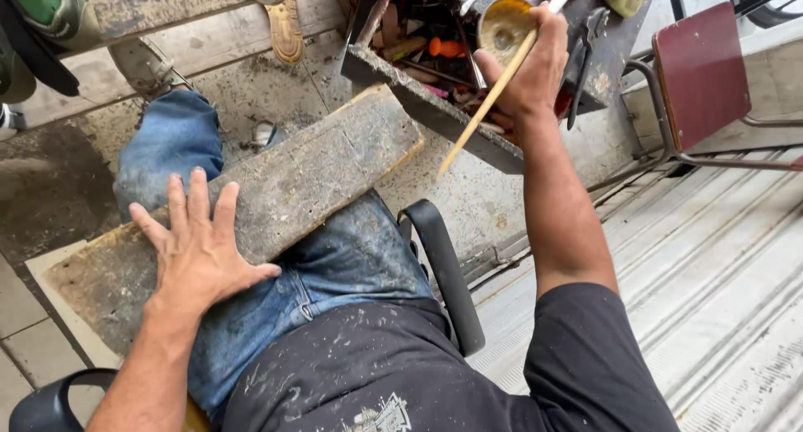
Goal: Applying adhesive to a shoe sole using a brush at a repair bench
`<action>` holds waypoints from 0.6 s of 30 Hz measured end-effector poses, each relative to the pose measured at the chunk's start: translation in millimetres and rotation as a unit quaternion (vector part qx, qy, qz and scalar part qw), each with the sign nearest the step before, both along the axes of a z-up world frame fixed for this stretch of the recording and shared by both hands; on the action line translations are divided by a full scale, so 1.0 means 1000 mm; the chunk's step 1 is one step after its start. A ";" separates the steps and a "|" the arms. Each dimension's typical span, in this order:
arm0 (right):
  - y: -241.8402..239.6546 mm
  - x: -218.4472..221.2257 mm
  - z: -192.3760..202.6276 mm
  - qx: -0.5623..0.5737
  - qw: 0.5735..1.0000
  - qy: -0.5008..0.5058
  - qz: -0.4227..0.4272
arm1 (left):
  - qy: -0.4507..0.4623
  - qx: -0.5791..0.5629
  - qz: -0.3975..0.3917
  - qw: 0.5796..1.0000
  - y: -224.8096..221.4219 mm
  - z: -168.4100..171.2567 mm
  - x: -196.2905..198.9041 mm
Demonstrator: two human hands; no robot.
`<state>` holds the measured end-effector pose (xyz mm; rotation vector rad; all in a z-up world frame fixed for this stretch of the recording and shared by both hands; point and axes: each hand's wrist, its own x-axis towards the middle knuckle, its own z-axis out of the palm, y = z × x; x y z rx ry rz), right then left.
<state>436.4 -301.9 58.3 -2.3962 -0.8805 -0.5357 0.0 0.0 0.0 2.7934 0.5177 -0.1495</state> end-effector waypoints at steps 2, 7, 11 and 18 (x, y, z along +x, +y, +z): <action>0.004 0.029 -0.008 -0.026 0.999 -0.006 -0.027 | 0.028 0.007 -0.001 1.000 0.001 -0.005 0.002; 0.013 0.072 -0.023 -0.077 0.989 -0.032 -0.126 | 0.009 0.026 0.010 1.000 -0.002 -0.009 -0.001; 0.010 0.058 -0.009 -0.071 0.977 -0.192 -0.065 | 0.026 0.086 0.027 0.996 -0.005 -0.001 0.006; 0.040 -0.108 0.048 0.077 0.963 0.109 0.233 | -0.080 0.041 -0.015 0.996 0.011 0.009 -0.011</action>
